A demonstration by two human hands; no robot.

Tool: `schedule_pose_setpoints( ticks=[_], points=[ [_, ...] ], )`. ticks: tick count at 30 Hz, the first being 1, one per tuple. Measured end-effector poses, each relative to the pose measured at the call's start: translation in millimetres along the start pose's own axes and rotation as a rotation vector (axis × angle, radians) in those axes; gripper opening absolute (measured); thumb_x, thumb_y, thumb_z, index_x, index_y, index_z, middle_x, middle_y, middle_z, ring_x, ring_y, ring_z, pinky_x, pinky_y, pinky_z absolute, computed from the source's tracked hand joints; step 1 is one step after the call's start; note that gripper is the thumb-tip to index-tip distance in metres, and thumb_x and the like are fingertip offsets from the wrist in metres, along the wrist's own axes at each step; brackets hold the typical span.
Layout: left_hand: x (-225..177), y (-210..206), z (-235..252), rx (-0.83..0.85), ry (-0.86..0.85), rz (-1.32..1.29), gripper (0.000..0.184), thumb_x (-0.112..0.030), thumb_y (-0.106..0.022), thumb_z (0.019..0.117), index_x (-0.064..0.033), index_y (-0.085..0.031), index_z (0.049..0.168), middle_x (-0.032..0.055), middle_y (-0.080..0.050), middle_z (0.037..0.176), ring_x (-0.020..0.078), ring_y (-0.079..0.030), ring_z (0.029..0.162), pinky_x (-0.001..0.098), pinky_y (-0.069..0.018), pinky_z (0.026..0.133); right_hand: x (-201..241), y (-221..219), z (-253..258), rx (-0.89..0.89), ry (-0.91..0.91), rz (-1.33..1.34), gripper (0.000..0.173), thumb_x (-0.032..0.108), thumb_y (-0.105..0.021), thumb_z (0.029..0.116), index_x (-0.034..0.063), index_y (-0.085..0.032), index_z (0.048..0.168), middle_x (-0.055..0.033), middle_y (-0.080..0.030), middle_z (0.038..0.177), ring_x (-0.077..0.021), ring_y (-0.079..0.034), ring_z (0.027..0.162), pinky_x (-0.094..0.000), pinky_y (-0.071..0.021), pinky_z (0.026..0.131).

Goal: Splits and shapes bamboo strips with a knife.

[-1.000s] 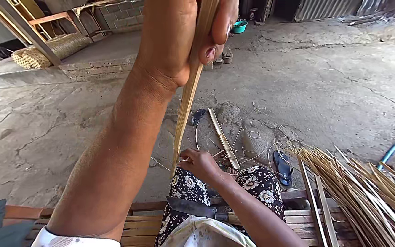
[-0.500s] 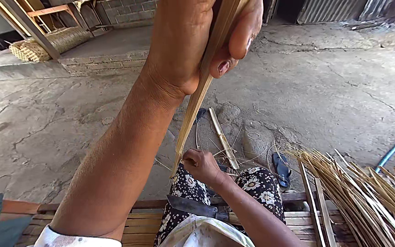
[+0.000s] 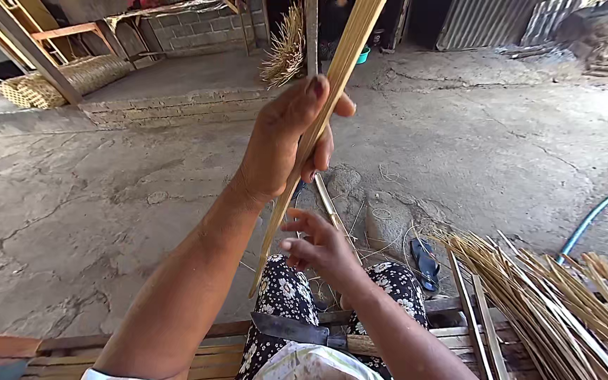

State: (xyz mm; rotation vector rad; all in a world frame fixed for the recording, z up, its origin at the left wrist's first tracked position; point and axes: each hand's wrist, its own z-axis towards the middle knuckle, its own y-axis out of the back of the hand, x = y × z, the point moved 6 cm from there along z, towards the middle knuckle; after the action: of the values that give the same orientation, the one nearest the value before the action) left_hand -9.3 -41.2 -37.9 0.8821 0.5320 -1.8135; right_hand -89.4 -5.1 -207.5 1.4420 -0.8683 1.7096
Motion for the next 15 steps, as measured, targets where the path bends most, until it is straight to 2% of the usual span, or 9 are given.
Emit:
schedule_pose_setpoints(
  ticks=[2, 3, 4, 5, 7, 8, 10, 13, 15],
  points=[
    [8.1, -1.9, -6.8, 0.01, 0.024, -0.033, 0.039, -0.027, -0.029, 0.1125, -0.0044, -0.06, 0.111, -0.001, -0.061, 0.058, 0.0056, -0.057, 0.044, 0.0192, -0.0488, 0.04, -2.2, -1.2, 1.1, -0.032, 0.012, -0.013, 0.021, 0.01, -0.069, 0.0963, -0.0023, -0.067, 0.114, -0.0064, -0.074, 0.091, -0.0119, -0.072, 0.07, -0.0274, -0.0628, 0.064],
    [10.5, -0.4, -10.5, 0.008, 0.036, -0.025, 0.038, -0.027, -0.03, 0.1126, -0.0048, -0.061, 0.111, -0.0009, -0.062, 0.059, 0.0059, -0.058, 0.046, 0.0194, -0.0504, 0.041, -3.0, 1.8, -0.8, -0.049, 0.033, 0.023, 0.011, 0.007, -0.067, 0.097, -0.002, -0.069, 0.104, -0.0052, -0.073, 0.083, -0.0113, -0.072, 0.068, -0.0272, -0.0633, 0.064],
    [11.9, 3.0, -13.8, 0.003, 0.042, -0.003, 0.038, -0.027, -0.031, 0.1127, -0.0049, -0.061, 0.111, -0.0003, -0.063, 0.061, 0.0068, -0.061, 0.048, 0.0201, -0.0526, 0.043, -3.7, 6.8, -3.3, -0.057, 0.064, 0.086, 0.007, 0.004, -0.066, 0.097, -0.002, -0.07, 0.098, -0.0047, -0.073, 0.08, -0.0114, -0.072, 0.067, -0.0274, -0.0634, 0.064],
    [13.0, 8.1, -17.2, -0.006, 0.045, 0.026, 0.038, -0.027, -0.031, 0.1127, -0.0049, -0.061, 0.11, 0.0005, -0.066, 0.064, 0.0079, -0.064, 0.053, 0.0215, -0.0554, 0.048, -4.7, 13.0, -6.6, -0.06, 0.101, 0.166, 0.006, 0.002, -0.065, 0.0965, -0.002, -0.07, 0.096, -0.0049, -0.073, 0.079, -0.0121, -0.072, 0.067, -0.0281, -0.0636, 0.063],
    [16.8, 21.1, -23.9, -0.024, 0.051, 0.109, 0.036, -0.025, -0.034, 0.1121, -0.0057, -0.064, 0.109, 0.0012, -0.072, 0.078, 0.0106, -0.071, 0.07, 0.0266, -0.0617, 0.066, -7.4, 28.6, -14.9, -0.053, 0.166, 0.326, 0.006, -0.001, -0.066, 0.0951, -0.0005, -0.072, 0.095, -0.0062, -0.075, 0.081, -0.0135, -0.073, 0.067, -0.0296, -0.0641, 0.063],
    [19.7, 27.6, -26.4, -0.033, 0.049, 0.15, 0.034, -0.024, -0.036, 0.1115, -0.0065, -0.066, 0.108, 0.0018, -0.074, 0.086, 0.0123, -0.073, 0.08, 0.0296, -0.0624, 0.077, -8.6, 37.4, -19.0, -0.05, 0.189, 0.374, 0.007, -0.001, -0.066, 0.0947, 0.0005, -0.073, 0.095, -0.007, -0.076, 0.083, -0.0141, -0.074, 0.067, -0.0301, -0.0644, 0.063],
    [27.3, 37.3, -31.1, -0.058, 0.048, 0.19, 0.033, -0.024, -0.039, 0.1105, -0.0082, -0.067, 0.106, 0.0032, -0.075, 0.096, 0.0153, -0.072, 0.094, 0.0343, -0.059, 0.09, -12.4, 55.2, -25.8, -0.059, 0.215, 0.418, 0.008, 0.001, -0.068, 0.0945, 0.0013, -0.075, 0.097, -0.0086, -0.077, 0.083, -0.0151, -0.074, 0.067, -0.0305, -0.0644, 0.062],
    [40.5, 44.4, -37.3, -0.121, 0.096, 0.144, 0.029, -0.024, -0.042, 0.11, -0.0092, -0.066, 0.104, 0.0041, -0.074, 0.096, 0.0177, -0.073, 0.095, 0.0392, -0.0585, 0.095, -28.7, 83.6, -31.9, -0.149, 0.193, 0.471, 0.009, 0.001, -0.066, 0.0953, 0.0012, -0.075, 0.096, -0.0097, -0.076, 0.08, -0.0146, -0.073, 0.063, -0.0289, -0.0632, 0.059],
    [46.7, 49.1, -39.5, -0.17, 0.125, 0.123, 0.02, -0.02, -0.047, 0.1072, -0.0112, -0.064, 0.104, 0.0038, -0.075, 0.099, 0.0162, -0.071, 0.098, 0.0353, -0.0576, 0.093, -48.3, 102.5, -34.4, -0.28, 0.101, 0.465, 0.012, -0.002, -0.062, 0.096, -0.0009, -0.073, 0.092, -0.0109, -0.075, 0.077, -0.0149, -0.071, 0.059, -0.0286, -0.0622, 0.055]
  ],
)
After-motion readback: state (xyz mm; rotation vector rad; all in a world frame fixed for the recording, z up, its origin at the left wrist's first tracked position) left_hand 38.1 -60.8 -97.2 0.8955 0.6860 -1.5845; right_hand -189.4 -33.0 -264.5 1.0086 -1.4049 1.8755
